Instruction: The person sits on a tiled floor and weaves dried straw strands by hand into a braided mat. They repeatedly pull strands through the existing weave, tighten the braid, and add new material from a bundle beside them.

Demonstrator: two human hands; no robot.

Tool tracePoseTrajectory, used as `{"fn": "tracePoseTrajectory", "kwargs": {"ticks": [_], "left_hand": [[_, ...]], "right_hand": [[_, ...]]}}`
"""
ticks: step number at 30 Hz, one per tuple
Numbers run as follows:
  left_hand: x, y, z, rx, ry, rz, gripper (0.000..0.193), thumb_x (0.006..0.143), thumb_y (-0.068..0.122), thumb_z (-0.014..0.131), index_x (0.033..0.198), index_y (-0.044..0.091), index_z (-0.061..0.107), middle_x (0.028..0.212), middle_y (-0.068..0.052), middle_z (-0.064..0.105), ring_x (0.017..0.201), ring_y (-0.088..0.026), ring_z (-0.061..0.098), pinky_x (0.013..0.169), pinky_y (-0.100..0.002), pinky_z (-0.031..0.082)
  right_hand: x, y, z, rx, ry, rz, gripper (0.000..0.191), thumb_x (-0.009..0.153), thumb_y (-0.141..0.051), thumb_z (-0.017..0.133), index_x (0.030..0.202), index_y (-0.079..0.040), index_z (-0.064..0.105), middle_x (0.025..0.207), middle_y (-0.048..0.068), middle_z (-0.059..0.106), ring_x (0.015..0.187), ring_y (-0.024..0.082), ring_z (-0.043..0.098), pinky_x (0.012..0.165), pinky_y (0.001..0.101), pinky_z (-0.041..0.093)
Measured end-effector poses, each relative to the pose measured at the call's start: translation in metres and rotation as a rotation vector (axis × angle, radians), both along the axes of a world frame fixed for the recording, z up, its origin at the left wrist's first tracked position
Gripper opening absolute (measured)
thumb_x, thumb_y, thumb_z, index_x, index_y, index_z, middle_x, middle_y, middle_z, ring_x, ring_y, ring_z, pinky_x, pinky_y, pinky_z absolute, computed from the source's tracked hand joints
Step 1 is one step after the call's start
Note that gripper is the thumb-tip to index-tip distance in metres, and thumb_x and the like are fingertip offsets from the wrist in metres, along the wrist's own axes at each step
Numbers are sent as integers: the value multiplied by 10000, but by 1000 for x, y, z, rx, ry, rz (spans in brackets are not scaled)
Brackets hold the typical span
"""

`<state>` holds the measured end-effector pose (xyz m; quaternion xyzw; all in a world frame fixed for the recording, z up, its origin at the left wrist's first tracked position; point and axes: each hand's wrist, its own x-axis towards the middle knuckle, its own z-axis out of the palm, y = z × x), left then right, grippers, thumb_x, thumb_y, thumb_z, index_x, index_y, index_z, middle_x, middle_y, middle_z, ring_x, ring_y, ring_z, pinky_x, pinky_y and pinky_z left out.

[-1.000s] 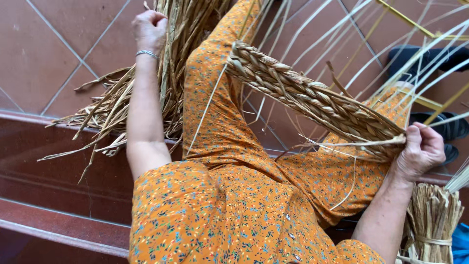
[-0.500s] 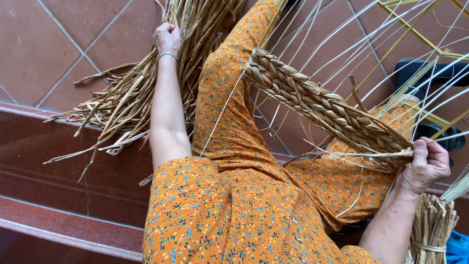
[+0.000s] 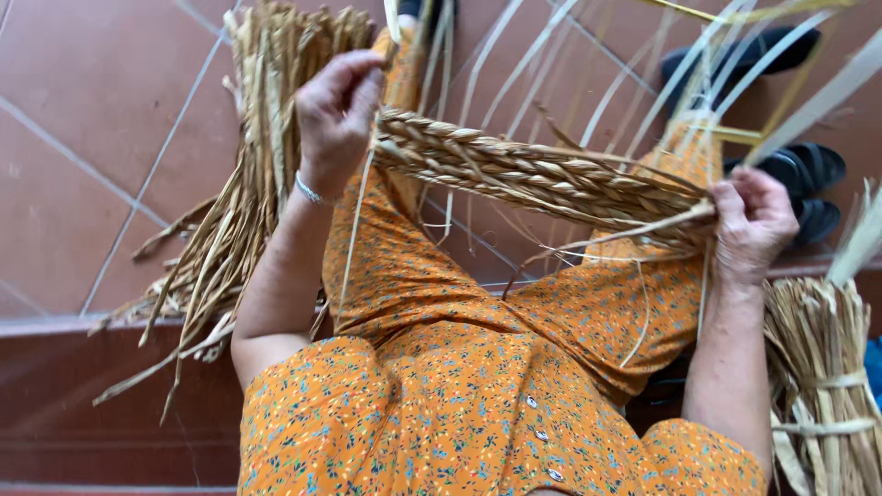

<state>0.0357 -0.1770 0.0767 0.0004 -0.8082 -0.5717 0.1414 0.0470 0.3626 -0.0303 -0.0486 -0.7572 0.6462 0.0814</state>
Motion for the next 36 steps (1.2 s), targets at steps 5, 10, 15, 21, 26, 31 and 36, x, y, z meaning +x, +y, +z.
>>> {"fn": "tracePoseTrajectory", "kwargs": {"ticks": [5, 10, 15, 21, 26, 31, 36], "left_hand": [[14, 91, 25, -530, 289, -311, 424, 931, -58, 679, 1336, 62, 642, 1096, -121, 651, 984, -258, 634, 845, -355, 562], [35, 167, 14, -393, 226, -646, 504, 985, 41, 689, 1461, 58, 522, 1136, -154, 562, 1022, -311, 592, 883, -417, 545], [37, 171, 8, -326, 202, -629, 416, 973, 61, 690, 1352, 83, 520, 1121, -118, 606, 992, -287, 649, 843, -390, 573], [36, 137, 11, -326, 106, -531, 254, 970, 76, 768, 1140, 110, 583, 912, -81, 647, 782, -232, 689, 694, -350, 572], [49, 151, 10, -174, -2, -631, 294, 950, 111, 783, 1144, 58, 568, 905, -96, 653, 789, -201, 707, 692, -329, 576], [40, 131, 22, -324, 23, -677, 285, 927, 120, 788, 1156, 47, 635, 999, -114, 713, 854, -250, 721, 749, -370, 591], [34, 106, 42, -362, -22, -550, 142, 992, 116, 744, 1066, 46, 646, 1026, -114, 706, 963, -256, 700, 859, -379, 575]], "right_hand": [[21, -47, 58, 419, 216, -84, 219, 1147, 11, 755, 1314, 6, 613, 1109, 84, 709, 952, 119, 659, 877, 217, 557], [43, -122, 97, 105, -61, 457, 463, 960, -68, 676, 1376, 16, 490, 1059, 66, 739, 840, 101, 707, 744, 237, 599], [36, -145, 100, -403, -191, 292, 202, 1047, 6, 667, 1248, 18, 653, 1073, 103, 739, 930, 141, 717, 834, 283, 620], [35, -139, 116, -69, 23, 314, 237, 978, 22, 710, 1205, -34, 675, 1198, 141, 653, 888, 115, 662, 814, 273, 608], [36, -166, 132, 312, 439, 520, 361, 868, 30, 785, 1202, -26, 657, 1168, 211, 655, 945, 196, 679, 827, 338, 600], [32, -148, 125, 465, 479, 372, 230, 874, 9, 824, 1047, -70, 694, 970, 73, 684, 912, 256, 649, 809, 379, 550], [40, -134, 113, 337, 272, 268, 161, 946, 59, 778, 997, -50, 670, 981, 66, 680, 915, 222, 646, 814, 346, 548]]}}
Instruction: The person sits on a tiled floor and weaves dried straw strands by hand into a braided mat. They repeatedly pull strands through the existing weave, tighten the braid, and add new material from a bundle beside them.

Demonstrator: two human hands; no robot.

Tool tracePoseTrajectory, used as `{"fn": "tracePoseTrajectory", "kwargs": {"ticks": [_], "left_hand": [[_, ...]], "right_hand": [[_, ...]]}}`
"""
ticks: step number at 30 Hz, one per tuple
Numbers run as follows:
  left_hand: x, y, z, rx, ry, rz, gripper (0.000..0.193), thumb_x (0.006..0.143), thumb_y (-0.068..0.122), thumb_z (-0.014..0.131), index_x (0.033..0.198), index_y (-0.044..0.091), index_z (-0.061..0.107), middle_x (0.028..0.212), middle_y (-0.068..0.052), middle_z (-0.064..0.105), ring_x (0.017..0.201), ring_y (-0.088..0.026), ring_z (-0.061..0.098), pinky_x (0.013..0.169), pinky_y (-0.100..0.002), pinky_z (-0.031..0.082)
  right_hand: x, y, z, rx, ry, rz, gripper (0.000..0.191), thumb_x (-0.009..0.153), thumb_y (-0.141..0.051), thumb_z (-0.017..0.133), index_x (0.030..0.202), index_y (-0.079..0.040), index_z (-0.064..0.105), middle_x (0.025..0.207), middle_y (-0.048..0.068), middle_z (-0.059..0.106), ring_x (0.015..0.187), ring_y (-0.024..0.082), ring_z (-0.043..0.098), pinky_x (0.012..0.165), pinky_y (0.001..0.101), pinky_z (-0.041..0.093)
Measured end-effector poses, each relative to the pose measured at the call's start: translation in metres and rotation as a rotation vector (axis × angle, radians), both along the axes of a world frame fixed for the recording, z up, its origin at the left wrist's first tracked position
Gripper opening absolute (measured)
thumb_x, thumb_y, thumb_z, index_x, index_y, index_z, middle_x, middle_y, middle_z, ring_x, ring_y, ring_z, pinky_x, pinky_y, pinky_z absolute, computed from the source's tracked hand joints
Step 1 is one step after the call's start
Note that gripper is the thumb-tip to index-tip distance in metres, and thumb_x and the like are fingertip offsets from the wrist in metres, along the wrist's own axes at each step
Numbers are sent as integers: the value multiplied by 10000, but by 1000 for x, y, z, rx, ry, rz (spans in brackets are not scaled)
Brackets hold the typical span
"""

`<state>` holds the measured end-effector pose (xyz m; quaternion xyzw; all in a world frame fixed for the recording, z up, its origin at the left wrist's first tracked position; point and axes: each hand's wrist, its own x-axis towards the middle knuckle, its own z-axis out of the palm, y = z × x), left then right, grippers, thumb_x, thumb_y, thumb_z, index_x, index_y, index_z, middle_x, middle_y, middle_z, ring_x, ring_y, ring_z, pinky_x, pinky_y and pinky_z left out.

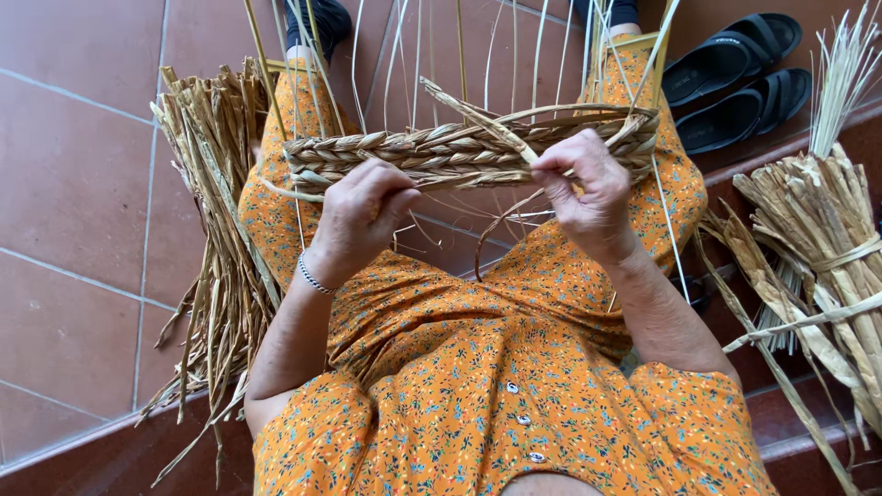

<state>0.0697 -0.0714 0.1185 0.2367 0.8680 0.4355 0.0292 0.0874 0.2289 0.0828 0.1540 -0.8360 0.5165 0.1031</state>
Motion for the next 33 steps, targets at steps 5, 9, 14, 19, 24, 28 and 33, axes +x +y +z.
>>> {"fn": "tracePoseTrajectory", "kwargs": {"ticks": [5, 9, 14, 19, 24, 28, 33], "left_hand": [[14, 25, 6, 838, -432, -6, 89, 1093, 145, 515, 1101, 58, 500, 1278, -118, 637, 1230, -198, 611, 1115, -353, 469], [13, 37, 22, 1014, -583, 63, 53, 1164, 93, 517, 1175, 41, 516, 1089, -124, 663, 892, -157, 618, 808, -301, 518], [-7, 18, 62, 103, 347, 76, 148, 1117, -7, 522, 1251, 50, 543, 1130, -151, 677, 917, -258, 662, 870, -383, 521], [-25, 66, 38, 81, 159, -86, 325, 1044, -17, 677, 1351, 1, 571, 1080, -118, 700, 960, -266, 672, 855, -366, 559], [-52, 150, -26, 146, 72, -183, 252, 984, 51, 735, 1225, 62, 663, 1006, -93, 701, 922, -274, 675, 834, -388, 555], [-67, 193, -61, 108, 211, -88, 126, 890, 102, 758, 989, 107, 680, 968, -85, 651, 946, -285, 625, 817, -400, 492], [-73, 226, -95, 78, 194, -80, 111, 862, 144, 784, 927, 116, 699, 873, -48, 597, 887, -262, 579, 799, -412, 436]], "right_hand": [[17, -42, -4, -183, -84, 214, 210, 854, 48, 777, 1010, -50, 676, 970, 72, 668, 901, 218, 641, 804, 339, 549], [25, -48, -8, -224, -62, 331, 203, 858, 38, 786, 1011, -63, 699, 949, 58, 694, 877, 199, 689, 779, 311, 568], [6, 35, -20, -171, -171, -81, 103, 1038, 44, 669, 1092, -33, 711, 992, 59, 717, 913, 141, 689, 814, 285, 574], [-38, 107, -52, 266, -181, -338, 187, 1046, -30, 742, 1226, 15, 715, 986, 59, 630, 754, 127, 568, 652, 251, 492], [-43, 120, -67, 106, -214, -206, 111, 999, -30, 775, 1103, -13, 738, 995, 47, 627, 813, 123, 601, 722, 254, 516], [-30, 122, -57, -4, -189, -191, 90, 1019, 5, 765, 1089, -18, 713, 1053, 55, 717, 981, 132, 708, 870, 271, 584], [-22, 124, -46, 69, -41, -149, 142, 979, 46, 796, 1071, -9, 703, 1101, 113, 739, 1036, 226, 733, 909, 318, 590]]}}
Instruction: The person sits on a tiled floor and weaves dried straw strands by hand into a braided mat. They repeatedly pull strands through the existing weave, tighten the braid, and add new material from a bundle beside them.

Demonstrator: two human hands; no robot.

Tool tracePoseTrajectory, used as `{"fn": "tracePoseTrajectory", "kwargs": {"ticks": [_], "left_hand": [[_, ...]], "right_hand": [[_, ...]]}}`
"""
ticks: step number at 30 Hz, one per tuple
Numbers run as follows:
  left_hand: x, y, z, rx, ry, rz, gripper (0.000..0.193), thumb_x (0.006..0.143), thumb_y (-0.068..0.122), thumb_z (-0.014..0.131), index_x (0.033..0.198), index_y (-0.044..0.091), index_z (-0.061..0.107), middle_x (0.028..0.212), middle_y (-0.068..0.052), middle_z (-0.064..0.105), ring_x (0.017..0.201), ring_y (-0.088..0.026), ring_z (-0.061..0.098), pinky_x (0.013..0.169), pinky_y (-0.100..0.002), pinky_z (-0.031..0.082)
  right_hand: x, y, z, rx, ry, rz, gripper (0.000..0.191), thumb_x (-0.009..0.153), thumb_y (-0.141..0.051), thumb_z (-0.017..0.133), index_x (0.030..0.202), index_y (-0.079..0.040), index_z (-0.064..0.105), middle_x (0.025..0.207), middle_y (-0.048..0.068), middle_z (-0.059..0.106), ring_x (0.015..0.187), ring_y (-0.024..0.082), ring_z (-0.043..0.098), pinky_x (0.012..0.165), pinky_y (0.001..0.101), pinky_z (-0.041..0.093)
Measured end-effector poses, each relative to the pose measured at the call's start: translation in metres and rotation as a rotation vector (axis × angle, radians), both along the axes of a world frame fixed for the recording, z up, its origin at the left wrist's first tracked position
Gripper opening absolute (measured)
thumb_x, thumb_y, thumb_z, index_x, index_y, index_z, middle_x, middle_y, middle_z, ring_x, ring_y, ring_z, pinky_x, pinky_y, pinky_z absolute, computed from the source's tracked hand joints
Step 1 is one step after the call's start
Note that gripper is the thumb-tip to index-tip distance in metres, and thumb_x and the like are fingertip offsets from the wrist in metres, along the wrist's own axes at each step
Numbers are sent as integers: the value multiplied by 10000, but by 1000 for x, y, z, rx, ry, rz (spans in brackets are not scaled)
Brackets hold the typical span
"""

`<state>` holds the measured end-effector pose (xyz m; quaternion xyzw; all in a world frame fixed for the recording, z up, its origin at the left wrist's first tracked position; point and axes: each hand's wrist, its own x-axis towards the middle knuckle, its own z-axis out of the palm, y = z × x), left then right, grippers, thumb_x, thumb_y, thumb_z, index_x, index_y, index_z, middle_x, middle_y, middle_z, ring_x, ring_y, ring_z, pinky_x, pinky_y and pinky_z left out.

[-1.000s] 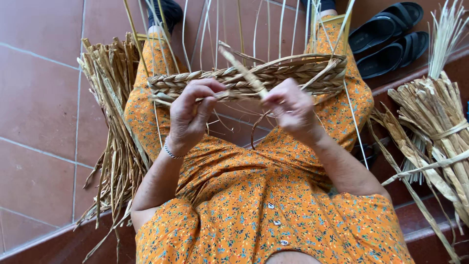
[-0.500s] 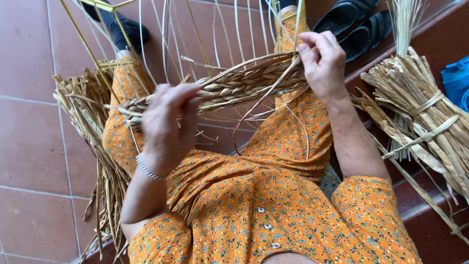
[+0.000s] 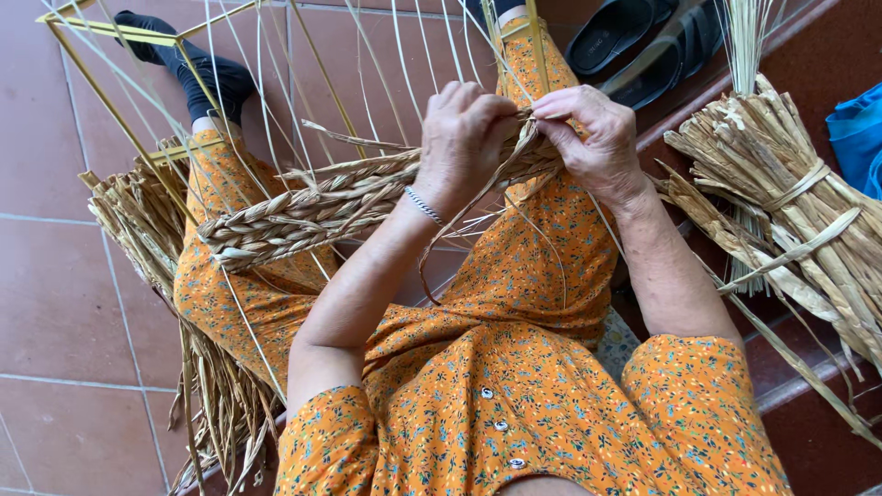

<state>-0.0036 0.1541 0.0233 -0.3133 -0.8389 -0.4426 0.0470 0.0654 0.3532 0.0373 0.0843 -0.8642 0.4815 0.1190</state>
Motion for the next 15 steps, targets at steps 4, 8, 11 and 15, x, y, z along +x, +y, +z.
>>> {"fn": "tracePoseTrajectory", "kwargs": {"ticks": [4, 8, 11, 15], "left_hand": [[-1, 16, -26, -40, -67, -41, 97, 887, 158, 780, 914, 125, 693, 882, -40, 603, 914, -257, 591, 842, -414, 454], [-5, 22, -37, -83, 24, -60, 106, 861, 158, 781, 893, 134, 683, 918, -56, 591, 938, -281, 560, 828, -420, 441], [0, 14, -31, -165, 129, -108, 141, 850, 145, 759, 944, 118, 658, 971, -85, 565, 962, -294, 539, 811, -434, 427], [25, -11, -13, -250, 164, -70, 214, 888, 222, 725, 1047, 99, 651, 964, -91, 526, 950, -277, 520, 820, -431, 431]], "right_hand": [[3, 3, -1, 30, 65, 25, 162, 962, 55, 803, 1063, -13, 697, 1143, 132, 730, 1069, 275, 726, 941, 343, 591], [-1, 4, -5, 80, 52, 17, 149, 980, 40, 794, 1065, -18, 687, 1131, 131, 735, 1060, 277, 730, 934, 355, 587], [-15, 3, -8, 101, -47, -32, 129, 990, 13, 806, 1058, -31, 705, 1007, 105, 737, 941, 250, 738, 833, 332, 586], [-34, -3, -9, 41, -248, -100, 195, 949, -38, 796, 1101, -52, 674, 909, 72, 715, 804, 215, 733, 716, 306, 589]]}}
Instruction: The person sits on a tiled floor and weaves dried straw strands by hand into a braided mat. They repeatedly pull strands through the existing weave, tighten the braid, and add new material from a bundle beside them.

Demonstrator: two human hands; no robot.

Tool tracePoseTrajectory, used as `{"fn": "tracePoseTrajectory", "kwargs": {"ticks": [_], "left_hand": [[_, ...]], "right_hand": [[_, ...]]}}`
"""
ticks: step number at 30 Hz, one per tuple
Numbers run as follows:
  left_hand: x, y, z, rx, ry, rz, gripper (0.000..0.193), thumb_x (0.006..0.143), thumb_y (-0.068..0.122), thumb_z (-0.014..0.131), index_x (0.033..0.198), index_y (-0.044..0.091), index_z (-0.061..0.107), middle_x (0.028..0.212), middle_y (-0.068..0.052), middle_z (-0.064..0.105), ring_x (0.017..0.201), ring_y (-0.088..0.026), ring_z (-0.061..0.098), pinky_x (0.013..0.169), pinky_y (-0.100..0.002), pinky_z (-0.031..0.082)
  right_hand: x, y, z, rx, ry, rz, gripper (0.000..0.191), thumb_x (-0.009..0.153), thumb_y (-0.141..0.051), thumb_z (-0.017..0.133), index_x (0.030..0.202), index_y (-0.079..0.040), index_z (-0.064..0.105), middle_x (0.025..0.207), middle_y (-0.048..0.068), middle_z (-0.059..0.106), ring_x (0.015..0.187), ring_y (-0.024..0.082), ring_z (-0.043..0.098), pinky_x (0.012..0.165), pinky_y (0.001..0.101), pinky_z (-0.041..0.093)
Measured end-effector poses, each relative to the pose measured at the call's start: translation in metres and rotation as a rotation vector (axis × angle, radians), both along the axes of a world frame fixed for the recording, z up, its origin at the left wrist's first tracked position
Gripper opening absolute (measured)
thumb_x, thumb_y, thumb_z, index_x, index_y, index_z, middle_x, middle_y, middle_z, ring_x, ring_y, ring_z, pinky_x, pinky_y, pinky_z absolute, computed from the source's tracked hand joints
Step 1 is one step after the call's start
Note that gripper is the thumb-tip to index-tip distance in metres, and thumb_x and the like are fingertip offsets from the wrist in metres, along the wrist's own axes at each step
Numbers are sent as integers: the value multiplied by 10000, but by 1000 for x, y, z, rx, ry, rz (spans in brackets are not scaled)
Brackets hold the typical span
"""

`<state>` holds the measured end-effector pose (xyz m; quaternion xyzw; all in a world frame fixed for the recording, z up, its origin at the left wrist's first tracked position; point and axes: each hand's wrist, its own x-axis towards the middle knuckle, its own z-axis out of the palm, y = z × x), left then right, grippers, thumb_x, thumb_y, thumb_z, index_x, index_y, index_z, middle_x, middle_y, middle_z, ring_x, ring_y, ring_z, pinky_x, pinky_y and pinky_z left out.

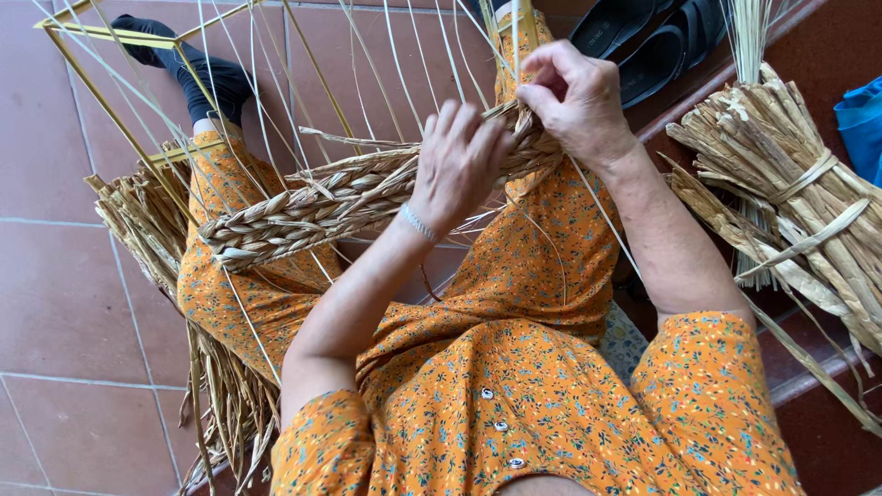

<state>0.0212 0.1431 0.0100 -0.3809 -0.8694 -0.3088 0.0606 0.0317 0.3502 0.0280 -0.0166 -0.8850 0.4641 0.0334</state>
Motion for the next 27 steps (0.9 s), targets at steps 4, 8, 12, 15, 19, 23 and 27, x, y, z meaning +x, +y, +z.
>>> {"fn": "tracePoseTrajectory", "kwargs": {"ticks": [4, 8, 12, 15, 19, 23, 27], "left_hand": [[27, -25, 7, -271, 18, -7, 223, 849, 229, 684, 986, 70, 608, 973, -107, 566, 970, -276, 559, 834, -414, 465], [21, -39, 12, -440, -330, -22, 59, 1088, 66, 562, 1130, 50, 600, 919, -78, 596, 885, -251, 619, 716, -417, 490], [-13, -60, 43, -334, -161, 93, 125, 1048, 227, 647, 1017, 107, 637, 849, -67, 622, 851, -254, 627, 684, -428, 478], [-30, -50, 63, -324, 156, 196, 88, 1018, 227, 654, 1007, 140, 648, 915, -47, 637, 938, -225, 603, 807, -441, 459], [-13, -33, 68, -149, 590, 198, 106, 923, 139, 647, 1023, 173, 652, 1079, -46, 640, 1089, -191, 563, 934, -438, 392], [-3, -18, 29, -260, 7, -81, 187, 931, 112, 661, 1110, 59, 659, 961, -103, 690, 994, -269, 650, 882, -421, 517], [-51, 9, -40, -398, -345, 156, 173, 960, 208, 672, 1088, 97, 643, 846, -129, 727, 842, -323, 733, 711, -448, 575]], "right_hand": [[-6, -8, 4, 239, 443, 154, 307, 863, 47, 703, 1163, 12, 651, 1033, 196, 647, 974, 297, 707, 864, 327, 613], [-8, -9, 8, 228, 293, 334, 153, 998, 47, 687, 1103, -64, 686, 1062, 81, 729, 997, 238, 740, 885, 334, 607], [-4, 9, 15, 64, 132, 422, 231, 977, -28, 735, 1206, -37, 709, 1053, 109, 733, 966, 260, 713, 862, 361, 583], [-4, 5, 10, 137, 161, 425, 204, 940, -56, 769, 1139, -38, 731, 989, 131, 736, 926, 275, 699, 833, 391, 567], [-7, -5, 0, 168, 205, 324, 136, 970, -42, 744, 1104, -25, 723, 994, 129, 742, 928, 279, 698, 823, 391, 563], [-5, -3, 2, 38, -15, 248, 82, 1006, -44, 720, 1087, -30, 717, 901, 129, 704, 813, 248, 706, 720, 355, 554], [-4, -2, 7, 15, 30, 276, 86, 1009, -27, 706, 1095, -29, 706, 949, 131, 724, 874, 246, 722, 764, 345, 567]]}}
